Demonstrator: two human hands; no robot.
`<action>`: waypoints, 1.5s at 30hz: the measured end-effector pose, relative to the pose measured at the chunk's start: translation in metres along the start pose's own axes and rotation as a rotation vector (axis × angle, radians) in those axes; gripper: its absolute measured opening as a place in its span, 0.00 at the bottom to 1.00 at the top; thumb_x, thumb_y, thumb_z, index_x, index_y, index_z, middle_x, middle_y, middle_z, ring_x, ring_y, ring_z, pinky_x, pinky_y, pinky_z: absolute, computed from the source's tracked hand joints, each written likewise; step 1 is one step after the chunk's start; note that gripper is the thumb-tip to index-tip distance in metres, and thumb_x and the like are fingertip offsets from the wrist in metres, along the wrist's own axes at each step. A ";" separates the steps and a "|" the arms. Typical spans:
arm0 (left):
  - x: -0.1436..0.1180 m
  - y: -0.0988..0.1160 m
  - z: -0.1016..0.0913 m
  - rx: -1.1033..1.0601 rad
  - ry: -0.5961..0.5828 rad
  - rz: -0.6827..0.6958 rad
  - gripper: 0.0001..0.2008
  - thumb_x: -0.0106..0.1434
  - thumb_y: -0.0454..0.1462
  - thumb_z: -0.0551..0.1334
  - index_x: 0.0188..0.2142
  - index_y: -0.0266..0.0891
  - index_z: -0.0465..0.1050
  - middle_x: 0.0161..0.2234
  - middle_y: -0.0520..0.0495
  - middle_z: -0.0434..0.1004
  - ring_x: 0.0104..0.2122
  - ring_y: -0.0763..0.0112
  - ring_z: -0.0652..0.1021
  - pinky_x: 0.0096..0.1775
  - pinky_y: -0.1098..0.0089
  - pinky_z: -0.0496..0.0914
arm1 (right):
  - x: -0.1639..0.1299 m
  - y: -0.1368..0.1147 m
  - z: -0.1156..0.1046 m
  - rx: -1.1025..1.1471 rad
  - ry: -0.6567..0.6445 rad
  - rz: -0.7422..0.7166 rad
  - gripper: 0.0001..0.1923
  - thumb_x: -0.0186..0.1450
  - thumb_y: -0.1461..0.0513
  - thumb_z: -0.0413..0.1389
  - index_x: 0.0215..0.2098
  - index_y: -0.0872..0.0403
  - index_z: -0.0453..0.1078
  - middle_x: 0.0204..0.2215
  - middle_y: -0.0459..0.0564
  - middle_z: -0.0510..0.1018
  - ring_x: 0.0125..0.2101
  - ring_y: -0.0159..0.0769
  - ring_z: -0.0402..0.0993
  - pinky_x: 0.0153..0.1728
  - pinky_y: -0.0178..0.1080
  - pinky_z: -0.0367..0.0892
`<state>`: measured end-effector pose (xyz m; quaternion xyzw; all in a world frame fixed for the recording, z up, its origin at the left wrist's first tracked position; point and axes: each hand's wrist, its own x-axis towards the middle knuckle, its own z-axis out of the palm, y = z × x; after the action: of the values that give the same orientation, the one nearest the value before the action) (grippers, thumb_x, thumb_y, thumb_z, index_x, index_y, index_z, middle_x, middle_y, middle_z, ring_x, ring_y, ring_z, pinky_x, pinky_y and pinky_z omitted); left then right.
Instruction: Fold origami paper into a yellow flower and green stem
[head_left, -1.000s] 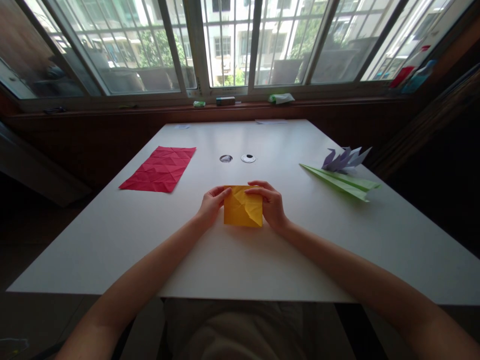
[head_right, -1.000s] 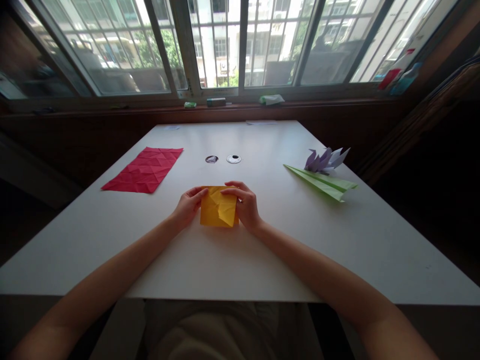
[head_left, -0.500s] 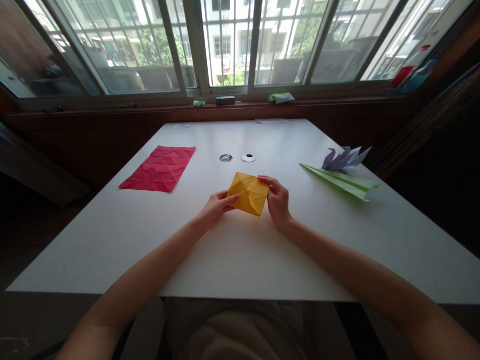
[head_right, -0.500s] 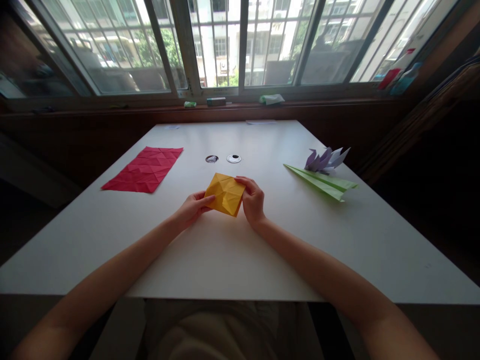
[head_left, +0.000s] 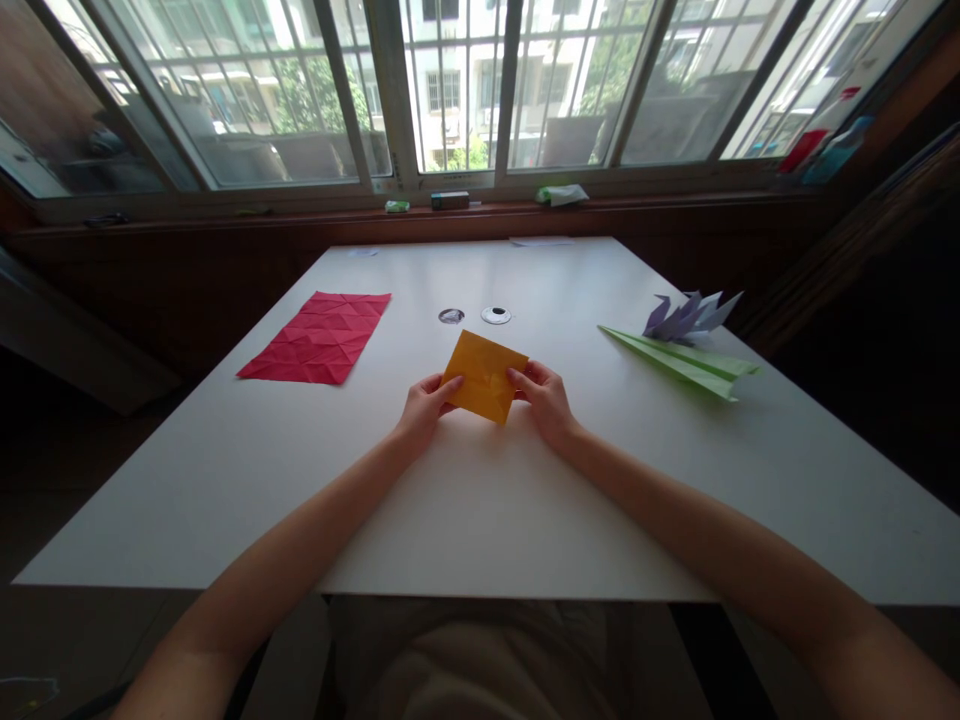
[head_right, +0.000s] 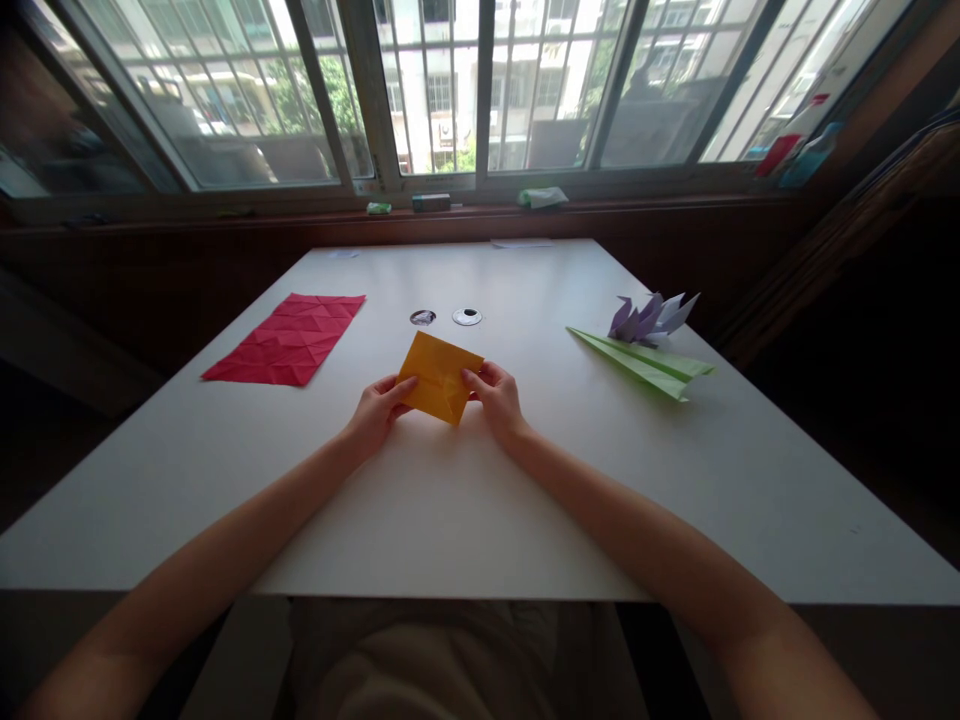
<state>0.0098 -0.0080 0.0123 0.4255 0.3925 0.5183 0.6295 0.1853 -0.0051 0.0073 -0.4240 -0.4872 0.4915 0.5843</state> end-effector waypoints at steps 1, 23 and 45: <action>0.000 0.000 0.000 -0.008 0.003 -0.007 0.14 0.49 0.41 0.64 0.34 0.35 0.73 0.35 0.45 0.75 0.36 0.69 0.74 0.39 0.69 0.67 | 0.000 0.000 0.000 -0.004 0.002 -0.003 0.13 0.53 0.56 0.57 0.34 0.55 0.69 0.33 0.49 0.74 0.31 0.34 0.70 0.29 0.36 0.68; -0.004 -0.002 0.004 0.030 -0.025 0.032 0.18 0.47 0.41 0.66 0.37 0.36 0.71 0.39 0.43 0.74 0.38 0.66 0.73 0.39 0.68 0.66 | -0.003 -0.006 0.004 -0.059 0.010 -0.077 0.11 0.51 0.57 0.59 0.29 0.55 0.69 0.21 0.43 0.69 0.20 0.25 0.60 0.20 0.32 0.58; -0.005 -0.002 0.007 0.122 -0.075 0.032 0.17 0.47 0.42 0.65 0.35 0.35 0.72 0.36 0.43 0.75 0.34 0.67 0.73 0.36 0.67 0.65 | -0.010 -0.010 0.008 -0.080 -0.094 -0.132 0.13 0.51 0.57 0.59 0.32 0.55 0.68 0.25 0.46 0.72 0.23 0.30 0.66 0.24 0.35 0.65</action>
<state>0.0156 -0.0141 0.0132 0.4883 0.3927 0.4871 0.6083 0.1789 -0.0168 0.0166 -0.3904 -0.5601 0.4516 0.5744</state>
